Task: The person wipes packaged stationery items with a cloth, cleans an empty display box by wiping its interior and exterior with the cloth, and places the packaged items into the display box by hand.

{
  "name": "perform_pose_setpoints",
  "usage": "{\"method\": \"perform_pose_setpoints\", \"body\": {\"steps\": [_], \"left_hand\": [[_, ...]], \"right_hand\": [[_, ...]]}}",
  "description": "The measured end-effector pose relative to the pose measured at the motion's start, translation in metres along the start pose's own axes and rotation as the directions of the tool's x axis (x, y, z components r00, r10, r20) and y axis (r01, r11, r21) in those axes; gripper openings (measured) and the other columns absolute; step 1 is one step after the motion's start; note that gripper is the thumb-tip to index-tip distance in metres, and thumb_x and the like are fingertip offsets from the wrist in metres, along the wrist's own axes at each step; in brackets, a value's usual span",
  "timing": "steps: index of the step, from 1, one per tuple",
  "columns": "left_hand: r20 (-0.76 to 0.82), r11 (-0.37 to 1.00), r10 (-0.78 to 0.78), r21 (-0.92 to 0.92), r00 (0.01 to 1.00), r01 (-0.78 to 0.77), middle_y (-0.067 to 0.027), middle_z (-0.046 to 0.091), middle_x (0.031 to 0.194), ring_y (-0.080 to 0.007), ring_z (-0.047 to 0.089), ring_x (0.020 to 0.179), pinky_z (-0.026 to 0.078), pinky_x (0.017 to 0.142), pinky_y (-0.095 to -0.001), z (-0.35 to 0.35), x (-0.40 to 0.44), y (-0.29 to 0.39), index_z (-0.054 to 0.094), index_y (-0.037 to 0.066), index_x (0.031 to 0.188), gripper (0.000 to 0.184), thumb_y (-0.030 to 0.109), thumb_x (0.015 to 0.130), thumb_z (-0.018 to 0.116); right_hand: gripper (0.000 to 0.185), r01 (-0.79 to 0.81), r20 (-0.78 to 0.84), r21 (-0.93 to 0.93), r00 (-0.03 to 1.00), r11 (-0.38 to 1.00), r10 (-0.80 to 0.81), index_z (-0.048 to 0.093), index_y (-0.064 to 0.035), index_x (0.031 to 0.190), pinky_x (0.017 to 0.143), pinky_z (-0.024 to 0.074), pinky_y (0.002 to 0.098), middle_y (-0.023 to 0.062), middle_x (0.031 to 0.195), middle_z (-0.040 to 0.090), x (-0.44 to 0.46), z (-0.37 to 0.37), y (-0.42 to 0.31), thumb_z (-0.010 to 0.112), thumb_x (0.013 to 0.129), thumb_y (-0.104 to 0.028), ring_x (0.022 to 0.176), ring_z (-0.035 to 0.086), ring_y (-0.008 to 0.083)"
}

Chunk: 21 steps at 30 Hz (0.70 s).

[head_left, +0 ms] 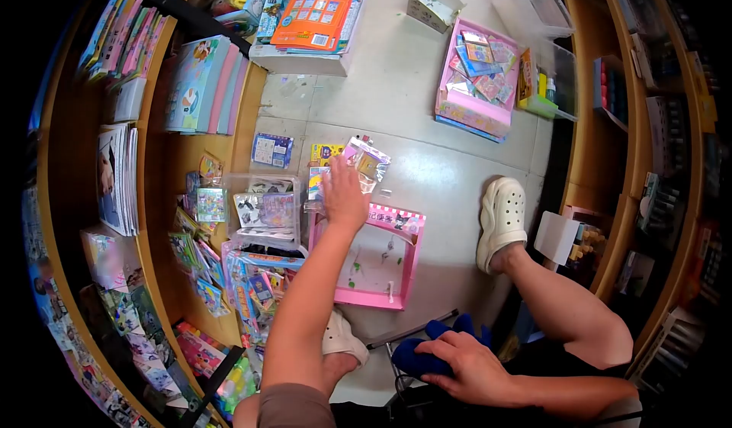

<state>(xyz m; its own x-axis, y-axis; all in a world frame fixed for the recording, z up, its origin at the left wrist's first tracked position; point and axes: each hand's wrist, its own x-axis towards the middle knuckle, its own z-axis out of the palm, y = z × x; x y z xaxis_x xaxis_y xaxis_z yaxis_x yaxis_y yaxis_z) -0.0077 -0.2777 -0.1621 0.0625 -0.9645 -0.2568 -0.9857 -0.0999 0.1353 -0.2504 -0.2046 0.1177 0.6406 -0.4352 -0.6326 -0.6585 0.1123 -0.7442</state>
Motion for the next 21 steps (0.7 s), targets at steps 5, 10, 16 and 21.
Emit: {"method": "perform_pose_setpoints", "body": {"steps": [5, 10, 16, 21], "left_hand": [[0.130, 0.990, -0.107, -0.080, 0.986, 0.118, -0.0199, 0.012, 0.145, -0.0408, 0.007, 0.134, 0.014, 0.105, -0.0562, 0.010, 0.023, 0.041, 0.038, 0.011, 0.130, 0.072, 0.029, 0.069, 0.072], [0.177, 0.990, -0.140, 0.018, 0.974, 0.139, -0.0168, 0.020, 0.144, -0.0425, 0.016, 0.132, 0.024, 0.102, -0.0511, 0.036, 0.037, 0.050, 0.042, 0.020, 0.126, 0.055, 0.016, 0.075, 0.063], [0.044, 0.959, -0.138, -0.246, 0.989, 0.145, -0.0137, 0.048, 0.118, -0.0330, 0.044, 0.110, 0.034, 0.090, -0.0450, 0.031, 0.009, 0.053, 0.047, 0.007, 0.103, 0.027, 0.010, 0.078, 0.054], [0.024, 0.461, -0.431, -0.854, 0.902, 0.243, -0.0128, 0.054, 0.092, -0.0288, 0.054, 0.087, 0.041, 0.076, -0.0414, 0.015, -0.044, 0.076, 0.042, 0.004, 0.101, 0.025, 0.002, 0.077, 0.049]], "right_hand": [[0.040, -0.011, -0.012, 0.010, 1.000, 1.000, 0.011, 0.053, -0.0106, 0.112, 0.076, 0.0432, 0.0378, 0.0126, 0.089, 0.052, 0.000, 0.005, 0.004, 0.067, 0.075, -0.019, 0.086, 0.052, 0.0319], [0.039, -0.021, -0.023, 0.044, 0.999, 0.999, 0.022, 0.053, -0.0110, 0.112, 0.077, 0.0429, 0.0385, 0.0128, 0.090, 0.052, 0.001, 0.002, 0.010, 0.067, 0.075, -0.019, 0.087, 0.052, 0.0324], [0.038, -0.049, -0.096, 0.006, 0.994, 0.999, 0.050, 0.054, -0.0109, 0.110, 0.078, 0.0426, 0.0392, 0.0135, 0.092, 0.052, 0.003, -0.005, 0.013, 0.067, 0.075, -0.018, 0.089, 0.051, 0.0342], [0.039, -0.043, -0.230, 0.078, 0.971, 0.996, 0.060, 0.053, -0.0082, 0.111, 0.082, 0.0430, 0.0380, 0.0151, 0.100, 0.055, 0.008, -0.007, 0.017, 0.067, 0.076, -0.018, 0.094, 0.052, 0.0347]]}}
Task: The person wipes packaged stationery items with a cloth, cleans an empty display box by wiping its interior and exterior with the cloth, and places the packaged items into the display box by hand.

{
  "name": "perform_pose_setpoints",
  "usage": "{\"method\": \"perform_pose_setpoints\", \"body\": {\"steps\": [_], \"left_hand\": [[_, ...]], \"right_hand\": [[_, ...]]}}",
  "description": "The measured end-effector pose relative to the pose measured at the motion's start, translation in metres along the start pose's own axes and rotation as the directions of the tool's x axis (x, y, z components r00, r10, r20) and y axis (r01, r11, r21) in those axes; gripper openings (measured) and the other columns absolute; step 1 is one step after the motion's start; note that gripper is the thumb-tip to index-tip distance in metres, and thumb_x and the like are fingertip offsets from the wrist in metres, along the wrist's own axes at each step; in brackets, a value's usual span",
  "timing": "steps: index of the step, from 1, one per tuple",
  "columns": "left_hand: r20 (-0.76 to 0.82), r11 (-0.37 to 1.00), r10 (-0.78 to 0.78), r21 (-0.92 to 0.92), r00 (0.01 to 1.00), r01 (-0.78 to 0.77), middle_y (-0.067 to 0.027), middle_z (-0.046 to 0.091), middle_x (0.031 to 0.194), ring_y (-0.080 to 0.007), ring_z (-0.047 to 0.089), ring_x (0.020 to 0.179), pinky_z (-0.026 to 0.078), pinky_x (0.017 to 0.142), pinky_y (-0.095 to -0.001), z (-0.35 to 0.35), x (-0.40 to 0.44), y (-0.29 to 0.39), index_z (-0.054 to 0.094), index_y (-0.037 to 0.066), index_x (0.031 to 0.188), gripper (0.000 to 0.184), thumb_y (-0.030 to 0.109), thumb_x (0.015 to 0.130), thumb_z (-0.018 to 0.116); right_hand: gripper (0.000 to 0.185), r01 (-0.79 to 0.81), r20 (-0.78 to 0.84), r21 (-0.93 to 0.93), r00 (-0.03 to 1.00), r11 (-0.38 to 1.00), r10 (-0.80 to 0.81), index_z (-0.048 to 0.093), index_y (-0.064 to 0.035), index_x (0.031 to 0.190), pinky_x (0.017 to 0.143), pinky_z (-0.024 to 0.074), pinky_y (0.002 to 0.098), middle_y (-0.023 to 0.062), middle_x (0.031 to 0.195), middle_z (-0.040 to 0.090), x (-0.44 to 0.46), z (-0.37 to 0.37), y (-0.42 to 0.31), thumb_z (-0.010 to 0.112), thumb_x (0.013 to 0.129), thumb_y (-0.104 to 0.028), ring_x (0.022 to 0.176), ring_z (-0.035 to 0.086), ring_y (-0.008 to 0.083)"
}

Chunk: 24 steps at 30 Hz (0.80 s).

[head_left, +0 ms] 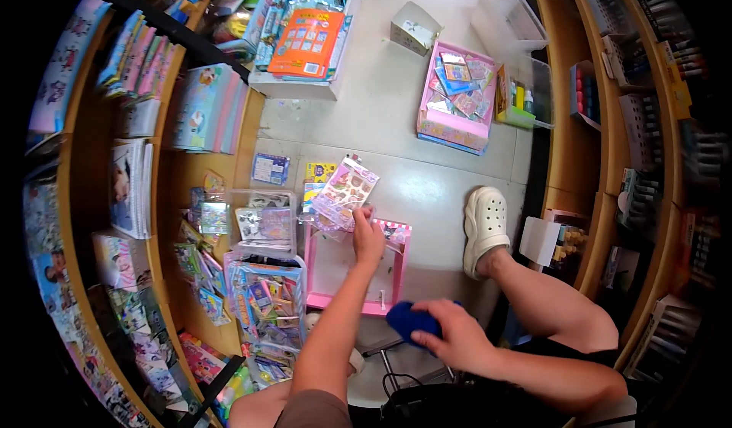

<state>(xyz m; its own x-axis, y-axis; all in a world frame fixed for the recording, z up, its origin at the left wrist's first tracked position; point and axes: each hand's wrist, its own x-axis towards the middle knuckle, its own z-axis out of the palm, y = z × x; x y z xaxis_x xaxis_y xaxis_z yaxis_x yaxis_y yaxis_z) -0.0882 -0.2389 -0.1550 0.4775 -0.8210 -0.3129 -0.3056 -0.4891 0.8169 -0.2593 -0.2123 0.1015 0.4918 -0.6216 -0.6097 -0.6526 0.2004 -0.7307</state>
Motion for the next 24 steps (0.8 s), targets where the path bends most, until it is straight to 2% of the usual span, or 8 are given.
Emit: {"method": "perform_pose_setpoints", "body": {"steps": [2, 4, 6, 9, 15, 18, 20, 24], "left_hand": [[0.117, 0.949, -0.163, -0.253, 0.980, 0.188, -0.0115, 0.055, 0.097, -0.0246, 0.056, 0.091, 0.044, 0.074, -0.0386, -0.009, -0.036, 0.004, 0.040, 0.005, 0.102, 0.026, 0.001, 0.078, 0.047], [0.359, 0.614, -0.325, -0.623, 0.875, 0.484, -0.0115, 0.054, 0.105, -0.0219, 0.054, 0.098, 0.044, 0.082, -0.0370, -0.015, -0.078, 0.011, 0.041, 0.005, 0.102, 0.022, 0.004, 0.080, 0.049], [0.389, 0.315, -0.185, -0.847, 0.903, 0.429, -0.0086, 0.056, 0.102, -0.0203, 0.055, 0.096, 0.045, 0.087, -0.0342, -0.030, -0.125, 0.067, 0.044, 0.007, 0.109, 0.025, 0.027, 0.095, 0.037], [0.558, -0.021, -0.178, -0.826, 0.810, 0.564, -0.0082, 0.054, 0.109, -0.0203, 0.051, 0.105, 0.038, 0.095, -0.0368, -0.058, -0.169, 0.142, 0.040, 0.008, 0.122, 0.042, 0.039, 0.096, 0.029], [0.376, 0.269, -0.176, -0.870, 0.909, 0.412, -0.0086, 0.052, 0.117, -0.0204, 0.051, 0.109, 0.042, 0.091, -0.0375, -0.108, -0.208, 0.143, 0.042, 0.008, 0.125, 0.034, 0.026, 0.095, 0.039], [0.374, 0.215, -0.119, -0.895, 0.920, 0.392, -0.0073, 0.054, 0.113, -0.0207, 0.053, 0.106, 0.046, 0.086, -0.0368, -0.133, -0.222, 0.138, 0.044, 0.008, 0.123, 0.031, 0.018, 0.094, 0.043], [0.269, 0.398, -0.212, -0.854, 0.940, 0.334, -0.0044, 0.056, 0.099, -0.0147, 0.055, 0.094, 0.046, 0.080, -0.0305, -0.134, -0.227, 0.131, 0.048, 0.007, 0.111, 0.023, 0.021, 0.094, 0.044], [-0.052, 0.666, -0.295, -0.727, 0.954, 0.166, -0.0029, 0.051, 0.090, -0.0089, 0.046, 0.081, 0.039, 0.072, -0.0222, -0.118, -0.230, 0.112, 0.046, 0.003, 0.100, 0.025, 0.027, 0.092, 0.050]], "right_hand": [[0.041, -0.006, -0.163, 0.061, 0.986, 0.998, 0.016, 0.050, -0.0063, 0.114, 0.084, 0.0428, 0.0377, 0.0183, 0.104, 0.054, 0.003, 0.003, 0.001, 0.065, 0.078, -0.016, 0.095, 0.054, 0.0340], [0.042, 0.017, -0.274, 0.104, 0.962, 0.994, 0.012, 0.047, -0.0062, 0.117, 0.085, 0.0420, 0.0380, 0.0190, 0.106, 0.054, 0.009, 0.009, 0.010, 0.064, 0.079, -0.015, 0.097, 0.053, 0.0337], [0.040, 0.111, -0.382, 0.043, 0.920, 0.993, -0.086, 0.049, -0.0111, 0.116, 0.080, 0.0425, 0.0433, 0.0200, 0.099, 0.052, 0.013, 0.012, 0.011, 0.062, 0.079, -0.019, 0.093, 0.051, 0.0382], [0.043, 0.129, -0.380, -0.177, 0.906, 0.976, -0.189, 0.049, -0.0152, 0.117, 0.082, 0.0413, 0.0416, 0.0199, 0.100, 0.047, 0.007, 0.020, 0.011, 0.064, 0.077, -0.014, 0.093, 0.048, 0.0383], [0.038, 0.039, -0.405, -0.055, 0.913, 0.998, -0.058, 0.052, -0.0170, 0.115, 0.075, 0.0468, 0.0427, 0.0192, 0.096, 0.051, 0.028, 0.026, 0.030, 0.064, 0.078, -0.018, 0.083, 0.055, 0.0368], [0.034, -0.054, -0.071, 0.522, 0.992, 0.851, 0.106, 0.052, -0.0093, 0.115, 0.070, 0.0511, 0.0354, 0.0132, 0.095, 0.059, 0.030, 0.034, 0.033, 0.060, 0.084, -0.017, 0.081, 0.061, 0.0229], [0.031, -0.249, 0.232, 0.737, 0.966, 0.628, 0.111, 0.052, -0.0076, 0.115, 0.069, 0.0517, 0.0324, 0.0104, 0.096, 0.061, 0.016, 0.034, 0.014, 0.058, 0.085, -0.016, 0.082, 0.061, 0.0184], [0.032, -0.340, 0.375, 0.744, 0.925, 0.575, 0.062, 0.048, -0.0110, 0.118, 0.068, 0.0520, 0.0302, 0.0062, 0.096, 0.060, -0.003, 0.052, -0.009, 0.054, 0.088, -0.019, 0.081, 0.060, 0.0160]]}}
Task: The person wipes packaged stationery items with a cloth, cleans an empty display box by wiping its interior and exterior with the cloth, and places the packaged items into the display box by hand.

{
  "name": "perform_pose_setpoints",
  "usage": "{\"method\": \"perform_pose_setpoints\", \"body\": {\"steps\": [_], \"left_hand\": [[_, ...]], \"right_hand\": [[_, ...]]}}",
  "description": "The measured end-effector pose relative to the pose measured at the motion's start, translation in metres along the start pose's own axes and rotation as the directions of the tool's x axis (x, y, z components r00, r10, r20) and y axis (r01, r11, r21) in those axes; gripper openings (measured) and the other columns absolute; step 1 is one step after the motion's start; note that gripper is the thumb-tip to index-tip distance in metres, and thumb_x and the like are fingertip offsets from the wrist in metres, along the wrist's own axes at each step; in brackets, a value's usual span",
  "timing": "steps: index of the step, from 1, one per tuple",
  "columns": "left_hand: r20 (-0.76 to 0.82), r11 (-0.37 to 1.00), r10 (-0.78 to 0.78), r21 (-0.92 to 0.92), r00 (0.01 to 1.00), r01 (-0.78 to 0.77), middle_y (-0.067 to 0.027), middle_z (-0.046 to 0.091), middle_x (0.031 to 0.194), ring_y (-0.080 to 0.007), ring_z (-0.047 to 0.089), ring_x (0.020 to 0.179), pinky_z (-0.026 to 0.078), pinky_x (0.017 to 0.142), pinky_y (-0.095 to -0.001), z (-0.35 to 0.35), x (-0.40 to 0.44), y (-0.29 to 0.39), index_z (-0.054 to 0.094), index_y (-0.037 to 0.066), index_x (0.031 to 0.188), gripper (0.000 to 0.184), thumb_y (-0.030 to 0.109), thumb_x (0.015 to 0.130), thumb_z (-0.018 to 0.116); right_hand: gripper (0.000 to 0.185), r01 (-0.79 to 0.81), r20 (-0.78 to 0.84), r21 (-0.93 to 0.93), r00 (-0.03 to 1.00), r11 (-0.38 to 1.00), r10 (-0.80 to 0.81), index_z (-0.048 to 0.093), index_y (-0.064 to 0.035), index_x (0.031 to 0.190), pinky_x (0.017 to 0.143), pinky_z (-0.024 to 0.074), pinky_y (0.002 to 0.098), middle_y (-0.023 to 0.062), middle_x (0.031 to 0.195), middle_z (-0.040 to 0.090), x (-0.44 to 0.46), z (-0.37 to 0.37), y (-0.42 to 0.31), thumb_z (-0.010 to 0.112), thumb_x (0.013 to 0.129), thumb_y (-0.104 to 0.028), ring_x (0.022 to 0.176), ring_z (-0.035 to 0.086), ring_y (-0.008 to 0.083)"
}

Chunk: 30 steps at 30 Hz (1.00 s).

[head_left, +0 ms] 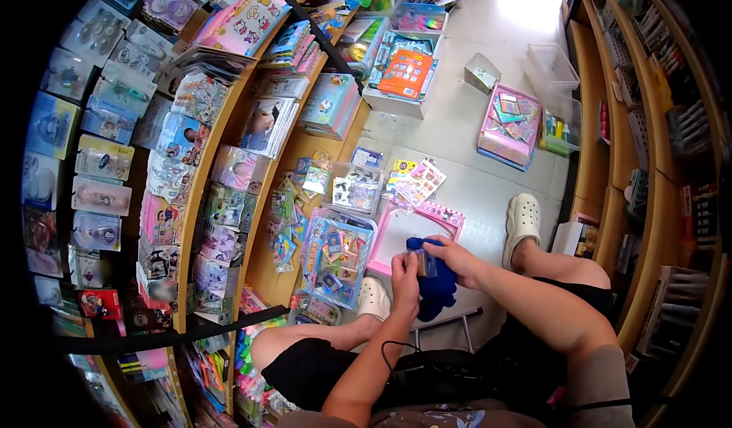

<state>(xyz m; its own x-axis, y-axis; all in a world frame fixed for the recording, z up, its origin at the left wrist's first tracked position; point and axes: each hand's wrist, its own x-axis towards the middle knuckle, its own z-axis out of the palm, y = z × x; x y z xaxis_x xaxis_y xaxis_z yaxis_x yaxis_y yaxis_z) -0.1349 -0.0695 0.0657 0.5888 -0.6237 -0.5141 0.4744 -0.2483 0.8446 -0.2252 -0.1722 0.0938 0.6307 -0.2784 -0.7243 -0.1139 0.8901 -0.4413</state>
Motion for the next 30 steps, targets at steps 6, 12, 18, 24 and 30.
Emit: {"method": "perform_pose_setpoints", "body": {"steps": [6, 12, 18, 24, 30], "left_hand": [[-0.082, 0.999, 0.045, 0.018, 0.996, -0.043, -0.0041, 0.051, 0.089, -0.0111, 0.050, 0.076, 0.044, 0.067, -0.0244, -0.033, 0.030, -0.024, 0.045, 0.004, 0.100, 0.025, 0.027, 0.092, 0.049], [-0.422, 0.985, -0.165, -0.020, 0.892, 0.172, -0.0067, 0.054, 0.089, -0.0173, 0.056, 0.070, 0.049, 0.051, -0.0290, -0.133, 0.092, -0.067, 0.043, 0.009, 0.107, 0.020, 0.013, 0.089, 0.049], [-0.667, 0.991, -0.130, -0.074, 0.734, 0.108, -0.0118, 0.056, 0.092, -0.0245, 0.057, 0.077, 0.049, 0.060, -0.0381, -0.252, 0.156, -0.087, 0.048, 0.001, 0.103, 0.023, 0.011, 0.083, 0.054], [-0.246, 0.405, 0.555, 0.914, 0.795, 0.000, -0.0202, 0.055, 0.093, -0.0367, 0.051, 0.089, 0.039, 0.080, -0.0460, -0.169, 0.172, -0.071, 0.053, -0.003, 0.091, 0.023, 0.008, 0.071, 0.057], [0.389, 0.112, 0.330, 0.889, 0.860, -0.445, -0.0197, 0.038, 0.127, -0.0358, 0.033, 0.120, 0.028, 0.099, -0.0455, -0.016, 0.218, -0.074, 0.050, 0.002, 0.107, 0.037, 0.014, 0.074, 0.061]], "right_hand": [[0.031, 0.017, 0.133, 0.006, 0.991, 1.000, -0.018, 0.048, -0.0104, 0.117, 0.070, 0.0509, 0.0290, 0.0070, 0.096, 0.060, -0.016, 0.012, -0.017, 0.055, 0.087, -0.018, 0.079, 0.061, 0.0165], [0.028, -0.011, 0.257, 0.004, 0.966, 1.000, 0.010, 0.052, -0.0089, 0.113, 0.066, 0.0500, 0.0265, 0.0062, 0.094, 0.060, -0.021, 0.026, -0.026, 0.057, 0.086, -0.016, 0.076, 0.060, 0.0137], [0.028, -0.060, 0.122, 0.070, 0.991, 0.996, 0.051, 0.053, -0.0100, 0.113, 0.062, 0.0505, 0.0275, 0.0056, 0.091, 0.060, -0.013, 0.007, -0.014, 0.057, 0.086, -0.017, 0.074, 0.060, 0.0139], [0.029, -0.140, -0.061, 0.102, 0.987, 0.985, 0.147, 0.053, -0.0106, 0.113, 0.061, 0.0515, 0.0294, 0.0057, 0.091, 0.060, -0.016, 0.001, -0.006, 0.059, 0.085, -0.015, 0.074, 0.060, 0.0148], [0.033, -0.044, -0.092, -0.215, 0.995, 0.976, 0.025, 0.053, -0.0107, 0.115, 0.064, 0.0479, 0.0262, 0.0050, 0.087, 0.059, -0.016, -0.004, 0.008, 0.062, 0.083, -0.015, 0.073, 0.056, 0.0107]]}}
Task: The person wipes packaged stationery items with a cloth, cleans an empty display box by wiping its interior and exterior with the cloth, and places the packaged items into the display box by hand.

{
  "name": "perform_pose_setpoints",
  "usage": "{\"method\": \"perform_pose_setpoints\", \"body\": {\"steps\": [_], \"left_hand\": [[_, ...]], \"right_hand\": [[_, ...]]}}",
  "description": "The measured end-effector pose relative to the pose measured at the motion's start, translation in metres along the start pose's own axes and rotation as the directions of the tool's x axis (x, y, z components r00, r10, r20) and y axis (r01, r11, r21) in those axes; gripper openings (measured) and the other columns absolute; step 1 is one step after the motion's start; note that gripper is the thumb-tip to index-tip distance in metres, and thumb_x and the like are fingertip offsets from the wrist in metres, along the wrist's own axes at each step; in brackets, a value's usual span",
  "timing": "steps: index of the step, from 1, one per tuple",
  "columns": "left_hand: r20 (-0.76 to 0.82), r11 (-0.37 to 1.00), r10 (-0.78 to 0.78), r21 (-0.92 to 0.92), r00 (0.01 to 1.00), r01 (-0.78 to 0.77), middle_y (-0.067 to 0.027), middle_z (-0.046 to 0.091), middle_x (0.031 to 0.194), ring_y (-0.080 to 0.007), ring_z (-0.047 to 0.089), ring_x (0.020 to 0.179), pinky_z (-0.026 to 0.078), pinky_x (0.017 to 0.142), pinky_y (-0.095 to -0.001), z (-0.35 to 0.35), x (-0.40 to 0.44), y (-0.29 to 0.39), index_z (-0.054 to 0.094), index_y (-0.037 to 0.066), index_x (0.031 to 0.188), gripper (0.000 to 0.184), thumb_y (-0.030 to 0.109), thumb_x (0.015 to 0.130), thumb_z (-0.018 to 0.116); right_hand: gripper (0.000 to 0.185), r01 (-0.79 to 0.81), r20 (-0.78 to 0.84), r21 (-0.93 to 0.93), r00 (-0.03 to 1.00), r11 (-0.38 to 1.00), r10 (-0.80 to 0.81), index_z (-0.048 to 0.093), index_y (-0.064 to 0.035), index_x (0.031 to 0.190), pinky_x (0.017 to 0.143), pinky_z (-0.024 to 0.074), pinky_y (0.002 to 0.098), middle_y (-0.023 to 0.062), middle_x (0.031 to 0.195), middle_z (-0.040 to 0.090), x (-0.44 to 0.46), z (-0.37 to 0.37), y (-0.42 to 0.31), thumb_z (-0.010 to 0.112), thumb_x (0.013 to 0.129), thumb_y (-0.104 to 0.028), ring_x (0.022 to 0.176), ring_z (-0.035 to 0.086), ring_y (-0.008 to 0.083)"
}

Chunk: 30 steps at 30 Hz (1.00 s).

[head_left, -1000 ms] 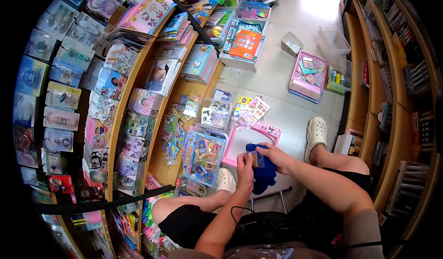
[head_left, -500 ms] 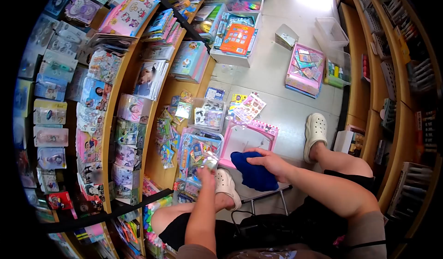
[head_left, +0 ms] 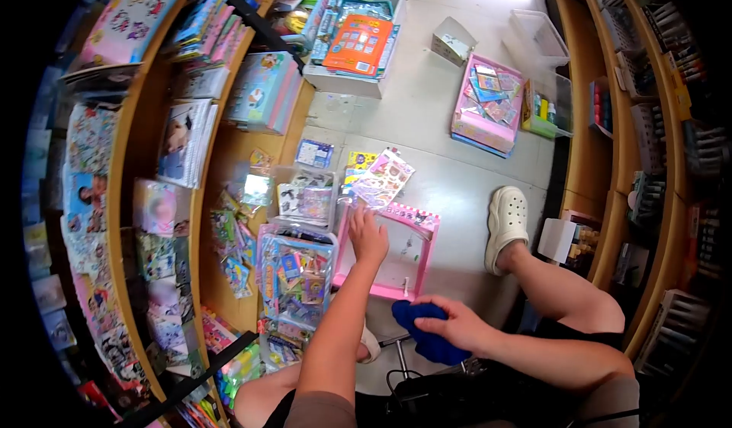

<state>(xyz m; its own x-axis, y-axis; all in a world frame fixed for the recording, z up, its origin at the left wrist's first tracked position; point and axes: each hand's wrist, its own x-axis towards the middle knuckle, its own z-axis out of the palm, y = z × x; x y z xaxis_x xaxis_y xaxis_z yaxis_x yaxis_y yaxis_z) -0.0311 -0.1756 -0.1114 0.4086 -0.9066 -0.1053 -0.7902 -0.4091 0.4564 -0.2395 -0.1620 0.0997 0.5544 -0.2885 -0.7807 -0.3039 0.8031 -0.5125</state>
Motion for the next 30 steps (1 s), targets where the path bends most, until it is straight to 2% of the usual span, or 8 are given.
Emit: {"method": "perform_pose_setpoints", "body": {"steps": [12, 17, 21, 22, 24, 26, 28, 30], "left_hand": [[0.284, 0.888, -0.302, 0.431, 0.910, 0.160, -0.0246, 0.003, 0.146, -0.0391, -0.001, 0.135, 0.002, 0.106, -0.0569, 0.070, 0.102, 0.018, 0.022, 0.004, 0.137, 0.096, 0.042, 0.065, 0.072], [0.238, 0.897, -0.230, 0.427, 0.944, 0.111, -0.0176, 0.033, 0.125, -0.0339, 0.028, 0.121, 0.018, 0.100, -0.0534, 0.062, 0.106, 0.014, 0.025, 0.011, 0.132, 0.094, 0.039, 0.057, 0.075], [0.156, 0.947, -0.310, 0.142, 0.938, 0.290, -0.0165, 0.041, 0.120, -0.0312, 0.039, 0.110, 0.029, 0.094, -0.0475, 0.033, 0.087, 0.030, 0.031, 0.018, 0.130, 0.083, 0.042, 0.061, 0.072], [0.315, 0.885, -0.328, -0.228, 0.891, 0.406, -0.0173, 0.043, 0.119, -0.0311, 0.042, 0.108, 0.033, 0.092, -0.0459, 0.023, 0.079, 0.029, 0.031, 0.016, 0.131, 0.082, 0.045, 0.065, 0.069], [0.582, 0.347, -0.145, -0.728, 0.800, 0.592, -0.0190, 0.048, 0.116, -0.0309, 0.048, 0.104, 0.039, 0.089, -0.0426, 0.003, 0.059, 0.027, 0.031, 0.013, 0.133, 0.079, 0.050, 0.071, 0.063], [0.664, -0.404, 0.121, -0.646, 0.738, 0.648, -0.0223, 0.048, 0.121, -0.0376, 0.052, 0.105, 0.048, 0.084, -0.0418, -0.017, 0.021, 0.018, 0.029, 0.007, 0.136, 0.081, 0.054, 0.077, 0.057], [0.463, -0.432, 0.385, -0.674, 0.798, 0.599, -0.0213, 0.045, 0.126, -0.0381, 0.047, 0.114, 0.047, 0.087, -0.0474, -0.058, -0.010, 0.045, 0.028, 0.005, 0.135, 0.085, 0.062, 0.076, 0.053], [0.466, -0.459, 0.289, -0.699, 0.836, 0.548, -0.0193, 0.046, 0.125, -0.0367, 0.049, 0.111, 0.048, 0.084, -0.0494, -0.069, -0.040, 0.059, 0.028, 0.006, 0.135, 0.085, 0.064, 0.077, 0.050]], "right_hand": [[0.037, 0.020, -0.071, -0.108, 0.997, 0.994, -0.028, 0.050, -0.0098, 0.118, 0.081, 0.0446, 0.0273, 0.0107, 0.110, 0.052, 0.002, -0.023, -0.024, 0.063, 0.084, -0.018, 0.093, 0.053, 0.0168], [0.038, 0.039, -0.110, -0.150, 0.992, 0.988, -0.056, 0.050, -0.0093, 0.117, 0.081, 0.0444, 0.0280, 0.0113, 0.107, 0.053, 0.001, -0.028, -0.021, 0.064, 0.083, -0.018, 0.092, 0.054, 0.0177], [0.038, 0.085, -0.148, -0.186, 0.982, 0.979, -0.113, 0.052, -0.0087, 0.115, 0.079, 0.0445, 0.0286, 0.0123, 0.102, 0.055, 0.001, -0.029, -0.022, 0.065, 0.081, -0.019, 0.090, 0.054, 0.0180], [0.038, 0.086, -0.159, -0.178, 0.981, 0.980, -0.115, 0.052, -0.0085, 0.115, 0.079, 0.0446, 0.0287, 0.0125, 0.101, 0.056, 0.001, -0.029, -0.021, 0.065, 0.081, -0.019, 0.090, 0.055, 0.0181], [0.037, 0.126, -0.210, -0.142, 0.966, 0.982, -0.154, 0.053, -0.0083, 0.112, 0.077, 0.0451, 0.0300, 0.0130, 0.097, 0.058, 0.002, -0.030, -0.022, 0.065, 0.080, -0.020, 0.088, 0.056, 0.0200], [0.036, 0.225, -0.270, -0.126, 0.930, 0.966, -0.252, 0.052, -0.0082, 0.112, 0.079, 0.0449, 0.0315, 0.0138, 0.096, 0.059, 0.009, -0.034, -0.015, 0.064, 0.080, -0.021, 0.090, 0.056, 0.0223], [0.039, 0.272, -0.360, -0.296, 0.856, 0.916, -0.371, 0.051, -0.0083, 0.113, 0.080, 0.0453, 0.0348, 0.0170, 0.103, 0.057, 0.015, -0.038, -0.013, 0.063, 0.079, -0.022, 0.091, 0.057, 0.0279], [0.039, 0.288, -0.395, -0.377, 0.809, 0.880, -0.435, 0.051, -0.0095, 0.114, 0.080, 0.0453, 0.0365, 0.0175, 0.105, 0.054, 0.013, -0.038, -0.019, 0.063, 0.079, -0.023, 0.090, 0.056, 0.0318]]}}
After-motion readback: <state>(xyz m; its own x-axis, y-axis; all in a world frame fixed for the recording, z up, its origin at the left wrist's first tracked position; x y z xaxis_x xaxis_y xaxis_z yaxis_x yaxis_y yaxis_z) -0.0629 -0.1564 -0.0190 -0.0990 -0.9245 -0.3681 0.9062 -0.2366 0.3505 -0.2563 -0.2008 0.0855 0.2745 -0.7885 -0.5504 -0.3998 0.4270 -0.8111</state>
